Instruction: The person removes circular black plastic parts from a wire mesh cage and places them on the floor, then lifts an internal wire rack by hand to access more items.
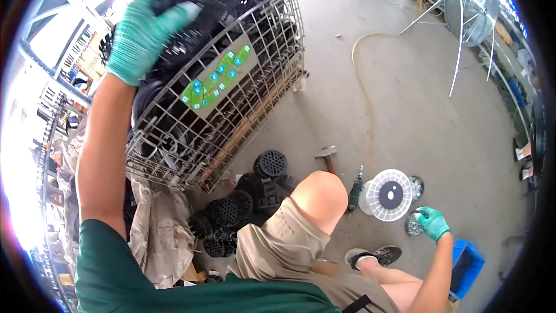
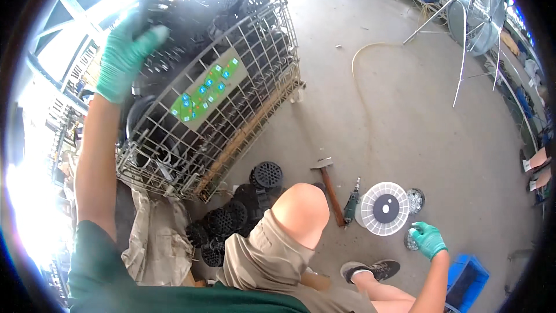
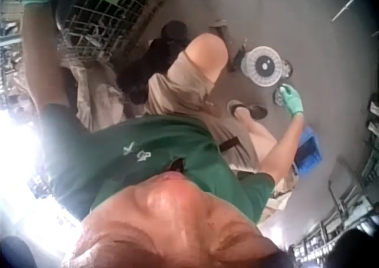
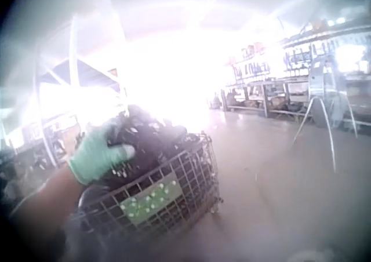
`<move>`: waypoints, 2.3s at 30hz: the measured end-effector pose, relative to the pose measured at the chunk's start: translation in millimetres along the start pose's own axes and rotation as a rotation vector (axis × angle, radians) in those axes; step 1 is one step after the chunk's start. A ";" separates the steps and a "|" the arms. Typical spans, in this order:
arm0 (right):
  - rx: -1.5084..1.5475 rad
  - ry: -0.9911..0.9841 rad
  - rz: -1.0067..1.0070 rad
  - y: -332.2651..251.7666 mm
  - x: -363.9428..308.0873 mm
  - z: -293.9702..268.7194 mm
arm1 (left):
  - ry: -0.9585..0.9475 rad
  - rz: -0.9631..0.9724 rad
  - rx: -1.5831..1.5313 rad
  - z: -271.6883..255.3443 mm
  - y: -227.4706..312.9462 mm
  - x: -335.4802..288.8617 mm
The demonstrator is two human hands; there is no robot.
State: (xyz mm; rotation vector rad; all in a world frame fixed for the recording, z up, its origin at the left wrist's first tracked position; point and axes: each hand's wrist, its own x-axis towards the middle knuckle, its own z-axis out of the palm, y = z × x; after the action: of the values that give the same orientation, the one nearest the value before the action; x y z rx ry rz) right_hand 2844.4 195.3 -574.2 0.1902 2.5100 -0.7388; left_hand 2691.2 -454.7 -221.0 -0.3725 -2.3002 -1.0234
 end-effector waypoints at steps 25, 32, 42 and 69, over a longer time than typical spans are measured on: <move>0.071 -0.054 0.084 22.0 4.1 4.1 | -1.571 -0.335 0.719 305.2 -265.2 -323.9; 0.079 0.022 -0.028 9.4 24.1 -0.1 | -1.186 0.063 0.247 184.9 -133.5 -172.3; 0.000 0.052 -0.047 -0.2 19.7 4.2 | -0.552 0.446 1.184 34.1 -148.5 105.0; 0.118 -0.001 0.056 3.4 2.8 -9.2 | -0.820 -0.341 0.506 216.9 -140.3 -165.3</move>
State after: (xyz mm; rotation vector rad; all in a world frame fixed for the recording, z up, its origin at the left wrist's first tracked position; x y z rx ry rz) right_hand 2839.0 203.1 -570.5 0.3002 2.4512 -0.8638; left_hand 2669.0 -388.9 -519.7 -0.2056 -3.3343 -0.4031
